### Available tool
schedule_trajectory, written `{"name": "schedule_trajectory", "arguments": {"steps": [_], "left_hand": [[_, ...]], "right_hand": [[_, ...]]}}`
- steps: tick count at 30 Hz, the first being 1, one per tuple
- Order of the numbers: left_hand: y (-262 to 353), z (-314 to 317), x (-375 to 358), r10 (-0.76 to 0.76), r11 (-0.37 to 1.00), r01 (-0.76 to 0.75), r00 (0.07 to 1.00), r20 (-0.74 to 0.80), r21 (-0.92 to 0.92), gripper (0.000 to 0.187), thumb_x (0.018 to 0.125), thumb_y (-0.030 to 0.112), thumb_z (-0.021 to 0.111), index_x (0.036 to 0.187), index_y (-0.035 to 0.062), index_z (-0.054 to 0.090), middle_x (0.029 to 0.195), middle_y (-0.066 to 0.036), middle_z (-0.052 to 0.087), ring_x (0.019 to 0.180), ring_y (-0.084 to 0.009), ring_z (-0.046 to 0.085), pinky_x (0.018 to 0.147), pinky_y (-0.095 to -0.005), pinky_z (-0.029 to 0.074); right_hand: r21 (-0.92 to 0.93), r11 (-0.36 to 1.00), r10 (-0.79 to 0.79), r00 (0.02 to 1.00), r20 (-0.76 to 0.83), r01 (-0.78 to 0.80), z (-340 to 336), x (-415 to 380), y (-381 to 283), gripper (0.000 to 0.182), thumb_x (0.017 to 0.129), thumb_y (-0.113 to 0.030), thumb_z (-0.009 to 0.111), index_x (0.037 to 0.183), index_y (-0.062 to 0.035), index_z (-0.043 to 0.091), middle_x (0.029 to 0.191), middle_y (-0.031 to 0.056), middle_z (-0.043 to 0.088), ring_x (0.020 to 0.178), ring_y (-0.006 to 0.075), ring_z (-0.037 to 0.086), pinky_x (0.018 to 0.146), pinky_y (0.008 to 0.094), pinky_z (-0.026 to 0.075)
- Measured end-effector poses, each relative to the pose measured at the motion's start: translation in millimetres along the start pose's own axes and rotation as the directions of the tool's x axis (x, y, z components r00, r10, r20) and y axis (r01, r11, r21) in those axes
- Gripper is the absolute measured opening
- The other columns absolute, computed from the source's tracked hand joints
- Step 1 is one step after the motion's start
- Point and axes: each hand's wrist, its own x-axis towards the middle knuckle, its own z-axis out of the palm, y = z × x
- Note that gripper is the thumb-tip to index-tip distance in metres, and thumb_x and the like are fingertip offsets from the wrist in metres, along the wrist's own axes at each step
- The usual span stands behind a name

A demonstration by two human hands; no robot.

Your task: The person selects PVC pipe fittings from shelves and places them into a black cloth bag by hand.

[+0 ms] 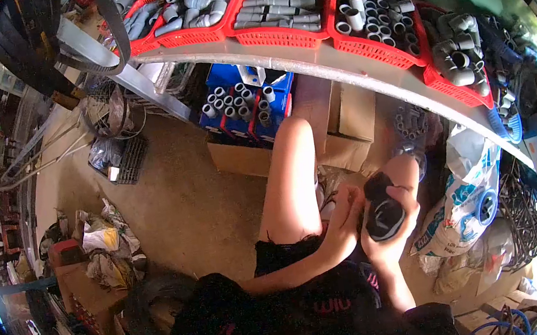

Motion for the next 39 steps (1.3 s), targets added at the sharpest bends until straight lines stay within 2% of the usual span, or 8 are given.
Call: {"name": "schedule_trajectory", "arguments": {"steps": [4,9,11,13,15,19,24,39], "left_hand": [[22.0,-1.3,-4.5,0.070,0.982,-0.073,0.997,0.027,0.175,0.033,0.088,0.007,0.038,0.119,-0.0035,0.032,0.095,-0.008,0.039,0.079,-0.0116,0.037,0.072,-0.0235,0.034],[20.1,-18.3,-8.3,-0.123,0.982,0.147,0.974,0.189,-0.121,0.019,0.090,0.021,0.036,0.101,0.0049,0.038,0.068,-0.001,0.044,0.049,-0.0062,0.039,0.042,-0.0191,0.033],[12.0,-41.0,-5.4,-0.201,0.930,0.222,0.975,0.098,-0.293,0.019,0.089,0.021,0.039,0.100,0.0057,0.040,0.070,-0.002,0.047,0.050,-0.0079,0.041,0.044,-0.0212,0.035],[0.8,-72.8,14.7,-0.502,0.679,0.090,0.781,-0.372,-0.728,0.023,0.085,0.025,0.040,0.099,0.0073,0.043,0.071,-0.004,0.050,0.054,-0.0098,0.046,0.046,-0.0239,0.036],[-6.4,-139.5,23.2,-0.233,0.702,-0.017,0.939,-0.252,-0.712,0.023,0.085,0.024,0.043,0.098,0.0061,0.041,0.073,-0.006,0.050,0.060,-0.0125,0.048,0.052,-0.0257,0.039],[-42.8,-239.4,72.8,0.075,0.978,-0.195,0.676,-0.733,-0.080,0.024,0.083,0.021,0.054,0.098,0.0060,0.044,0.084,-0.005,0.052,0.070,-0.0150,0.054,0.061,-0.0266,0.047],[-99.5,-332.4,138.7,0.512,0.857,-0.353,0.660,-0.550,0.375,0.035,0.070,-0.001,0.067,0.100,0.0012,0.049,0.086,-0.004,0.057,0.077,-0.0116,0.055,0.067,-0.0255,0.047],[-129.9,-333.6,176.5,0.586,0.724,-0.135,0.636,-0.501,0.677,0.073,0.066,-0.009,0.065,0.130,0.0042,0.032,0.104,-0.010,0.056,0.081,-0.0158,0.055,0.071,-0.0262,0.046]], "right_hand": [[0.052,0.996,0.073,0.991,-0.115,-0.067,6.1,13.3,7.9,0.044,0.069,0.006,0.060,0.109,-0.0014,0.042,0.104,0.0130,0.046,0.100,0.0252,0.045,0.090,0.0357,0.034],[-0.012,0.988,0.140,0.937,-0.320,-0.152,11.8,38.2,25.2,0.040,0.070,0.003,0.062,0.106,-0.0004,0.046,0.103,0.0096,0.049,0.097,0.0207,0.046,0.090,0.0324,0.033],[-0.068,0.989,0.099,0.933,-0.346,-0.130,8.3,39.1,30.5,0.039,0.071,0.002,0.061,0.106,-0.0004,0.046,0.103,0.0091,0.049,0.097,0.0199,0.046,0.090,0.0317,0.033],[-0.042,0.985,0.143,0.930,-0.339,-0.167,3.6,31.1,39.0,0.038,0.072,0.001,0.061,0.107,-0.0005,0.046,0.103,0.0092,0.049,0.096,0.0199,0.047,0.089,0.0313,0.034],[-0.085,0.980,0.148,0.944,-0.297,-0.180,0.3,19.8,45.4,0.037,0.072,0.001,0.061,0.106,-0.0006,0.047,0.103,0.0099,0.049,0.096,0.0199,0.047,0.089,0.0309,0.034],[-0.108,0.962,0.232,0.958,-0.167,-0.251,-5.3,-10.9,55.0,0.037,0.068,0.001,0.063,0.101,0.0009,0.048,0.096,0.0133,0.052,0.092,0.0239,0.051,0.086,0.0329,0.037],[-0.137,0.946,0.290,0.955,-0.056,-0.295,-8.9,-33.8,59.1,0.033,0.068,0.001,0.061,0.098,0.0009,0.050,0.090,0.0142,0.056,0.085,0.0244,0.056,0.080,0.0317,0.042],[-0.313,0.906,0.344,0.926,0.154,-0.284,3.2,-36.7,55.1,0.034,0.064,0.001,0.062,0.096,-0.0028,0.051,0.086,0.0134,0.058,0.080,0.0270,0.059,0.073,0.0325,0.045]]}}
